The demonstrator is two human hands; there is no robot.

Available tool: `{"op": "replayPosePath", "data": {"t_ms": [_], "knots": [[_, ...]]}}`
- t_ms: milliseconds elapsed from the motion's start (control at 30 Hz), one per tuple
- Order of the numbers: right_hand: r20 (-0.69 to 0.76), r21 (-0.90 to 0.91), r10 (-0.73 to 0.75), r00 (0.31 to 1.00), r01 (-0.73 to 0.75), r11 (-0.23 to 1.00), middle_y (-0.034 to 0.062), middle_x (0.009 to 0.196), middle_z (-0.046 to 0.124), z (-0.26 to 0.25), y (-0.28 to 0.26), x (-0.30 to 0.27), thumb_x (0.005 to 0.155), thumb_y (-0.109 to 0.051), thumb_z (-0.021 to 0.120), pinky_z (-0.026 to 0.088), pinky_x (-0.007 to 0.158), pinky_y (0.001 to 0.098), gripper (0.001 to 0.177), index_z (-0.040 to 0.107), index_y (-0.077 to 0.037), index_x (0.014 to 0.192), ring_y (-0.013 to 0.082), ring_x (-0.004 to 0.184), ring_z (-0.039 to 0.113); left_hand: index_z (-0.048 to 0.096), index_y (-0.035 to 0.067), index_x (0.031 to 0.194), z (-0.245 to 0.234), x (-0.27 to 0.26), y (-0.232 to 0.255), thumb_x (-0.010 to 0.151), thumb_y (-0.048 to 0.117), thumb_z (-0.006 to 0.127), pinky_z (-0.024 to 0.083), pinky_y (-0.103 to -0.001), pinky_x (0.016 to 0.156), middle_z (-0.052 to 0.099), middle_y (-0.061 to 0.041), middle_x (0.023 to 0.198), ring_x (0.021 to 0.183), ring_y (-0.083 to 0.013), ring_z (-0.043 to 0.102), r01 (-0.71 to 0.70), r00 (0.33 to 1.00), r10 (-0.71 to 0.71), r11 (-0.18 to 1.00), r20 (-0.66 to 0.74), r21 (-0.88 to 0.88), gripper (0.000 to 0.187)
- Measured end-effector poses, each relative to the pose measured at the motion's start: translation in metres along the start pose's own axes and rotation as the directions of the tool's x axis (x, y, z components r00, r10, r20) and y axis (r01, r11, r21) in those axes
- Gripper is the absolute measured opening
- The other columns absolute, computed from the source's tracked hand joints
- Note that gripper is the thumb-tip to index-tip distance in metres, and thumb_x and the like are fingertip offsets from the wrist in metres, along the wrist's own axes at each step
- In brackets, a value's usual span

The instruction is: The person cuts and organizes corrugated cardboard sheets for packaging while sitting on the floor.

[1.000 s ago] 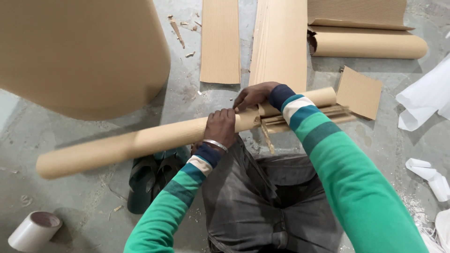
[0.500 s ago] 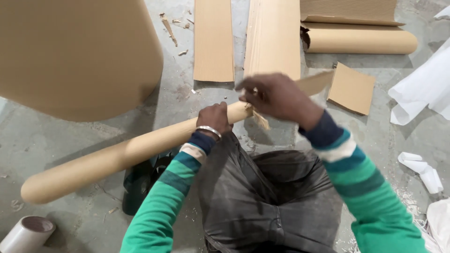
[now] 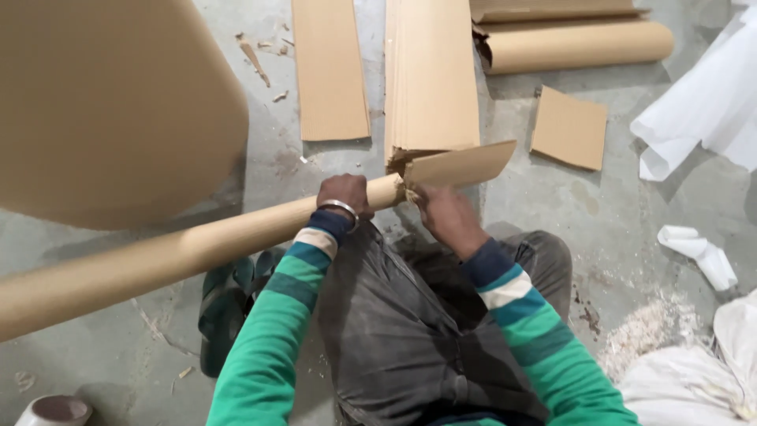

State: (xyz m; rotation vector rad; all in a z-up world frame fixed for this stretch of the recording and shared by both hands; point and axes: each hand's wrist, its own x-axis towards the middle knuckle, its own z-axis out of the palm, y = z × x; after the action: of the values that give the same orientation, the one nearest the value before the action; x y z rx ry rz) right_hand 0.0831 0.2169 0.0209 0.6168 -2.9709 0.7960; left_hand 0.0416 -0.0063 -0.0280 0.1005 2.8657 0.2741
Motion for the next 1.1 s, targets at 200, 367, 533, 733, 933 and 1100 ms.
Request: {"op": "replayPosePath", "data": {"t_ms": [200,367,533,733,933,1100], "knots": [[-0.156,-0.071,-0.085,0.984,0.075,0.995,0.0241,0.084,0.07,0.072,0.034,-0.025,0.091,-0.011,0.057,0.05,0.064,0.0596,0.032,0.067,-0.002,0.12,0.0486,0.074,0.065,0.077,0.014,0.106,-0.003,0.005,-0.016,0.064,0.045,0.084,0.058,-0.048,0.086,0.075,-0.017,0.104,0.096,-0.0372,0.072,0.055,0.998,-0.053,0.995,0.037,-0.078,0.053],[0.032,-0.124,0.065,0.997,-0.061,0.99,0.0243,0.079,0.069,0.09,0.033,-0.032,0.092,-0.018,0.058,0.055,0.07,0.0563,0.019,0.063,-0.004,0.103,0.0465,0.077,0.068,0.077,0.013,0.107,0.002,0.0,-0.012,0.065,0.044,0.081,0.058,-0.048,0.087,0.075,-0.018,0.104,0.096,-0.0375,0.073,0.044,0.994,-0.04,0.998,0.103,-0.041,0.053],[-0.058,-0.029,0.028,0.998,-0.03,0.999,0.0272,0.077,0.068,0.104,0.037,-0.01,0.094,-0.015,0.052,0.053,0.063,0.0592,0.03,0.054,0.005,0.117,0.0487,0.071,0.067,0.078,0.013,0.107,0.003,0.008,-0.014,0.064,0.044,0.08,0.058,-0.047,0.088,0.076,-0.018,0.103,0.096,-0.0375,0.073,0.041,0.992,-0.035,0.998,0.124,-0.044,0.053],[0.013,-0.057,0.093,0.996,-0.092,0.994,0.0261,0.082,0.07,0.101,0.031,-0.029,0.091,-0.016,0.056,0.052,0.067,0.0611,0.029,0.055,-0.001,0.115,0.0495,0.077,0.067,0.079,0.014,0.111,0.01,0.012,-0.023,0.061,0.051,0.083,0.058,-0.046,0.09,0.075,-0.017,0.109,0.1,-0.0358,0.073,0.137,0.972,-0.124,0.989,0.197,-0.056,0.063],[0.106,-0.126,0.166,0.98,-0.153,0.98,0.0303,0.077,0.069,0.064,0.009,-0.054,0.085,-0.013,0.058,0.05,0.069,0.0643,0.054,0.049,0.0,0.136,0.0526,0.075,0.066,0.079,0.016,0.112,0.017,0.022,-0.024,0.059,0.053,0.085,0.057,-0.046,0.093,0.075,-0.016,0.112,0.103,-0.0354,0.072,0.077,0.962,-0.065,0.996,0.266,-0.035,0.065],[0.222,-0.098,0.248,0.943,-0.232,0.968,0.0314,0.088,0.07,0.088,0.03,-0.034,0.086,-0.014,0.057,0.053,0.078,0.0628,0.05,0.049,0.003,0.133,0.0531,0.084,0.068,0.079,0.017,0.112,0.017,0.027,-0.022,0.059,0.051,0.085,0.058,-0.046,0.092,0.076,-0.014,0.112,0.103,-0.0345,0.073,-0.034,0.962,0.027,0.999,0.272,0.02,0.063]]}}
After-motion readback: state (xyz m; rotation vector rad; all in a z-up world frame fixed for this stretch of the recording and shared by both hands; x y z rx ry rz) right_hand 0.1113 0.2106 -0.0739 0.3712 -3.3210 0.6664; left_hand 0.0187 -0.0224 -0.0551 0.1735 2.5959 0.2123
